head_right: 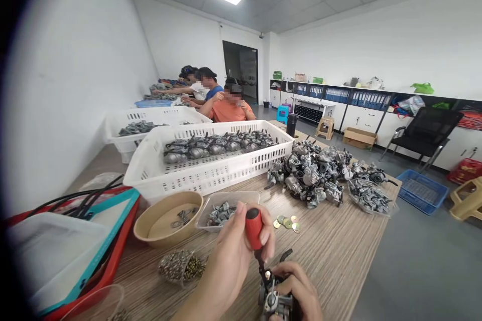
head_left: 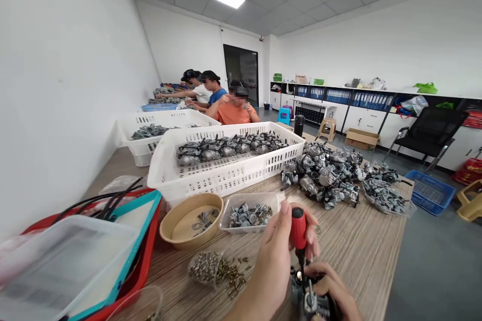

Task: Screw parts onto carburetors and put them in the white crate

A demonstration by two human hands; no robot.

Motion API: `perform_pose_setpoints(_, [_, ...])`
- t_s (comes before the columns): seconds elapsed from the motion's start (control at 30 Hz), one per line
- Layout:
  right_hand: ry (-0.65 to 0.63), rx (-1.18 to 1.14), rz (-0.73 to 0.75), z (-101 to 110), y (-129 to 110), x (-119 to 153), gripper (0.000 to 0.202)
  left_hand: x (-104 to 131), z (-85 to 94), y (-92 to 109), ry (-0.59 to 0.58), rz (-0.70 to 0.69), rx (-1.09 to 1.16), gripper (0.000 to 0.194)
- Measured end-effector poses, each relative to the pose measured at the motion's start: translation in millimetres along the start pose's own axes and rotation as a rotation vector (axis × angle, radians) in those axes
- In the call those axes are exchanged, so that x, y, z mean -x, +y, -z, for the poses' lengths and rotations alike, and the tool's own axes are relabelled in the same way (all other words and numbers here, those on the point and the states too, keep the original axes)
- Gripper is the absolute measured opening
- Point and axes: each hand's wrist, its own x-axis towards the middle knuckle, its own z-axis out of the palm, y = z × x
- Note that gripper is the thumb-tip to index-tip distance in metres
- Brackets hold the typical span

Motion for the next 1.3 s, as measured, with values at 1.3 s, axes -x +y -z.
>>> perform_pose_setpoints(1.3, [-0.051,0.068,-0.022,17.8,-11.9,-3.6,0.031,-3.7,3.0,-1.7,-0.23,-0.032,0.047,0.052])
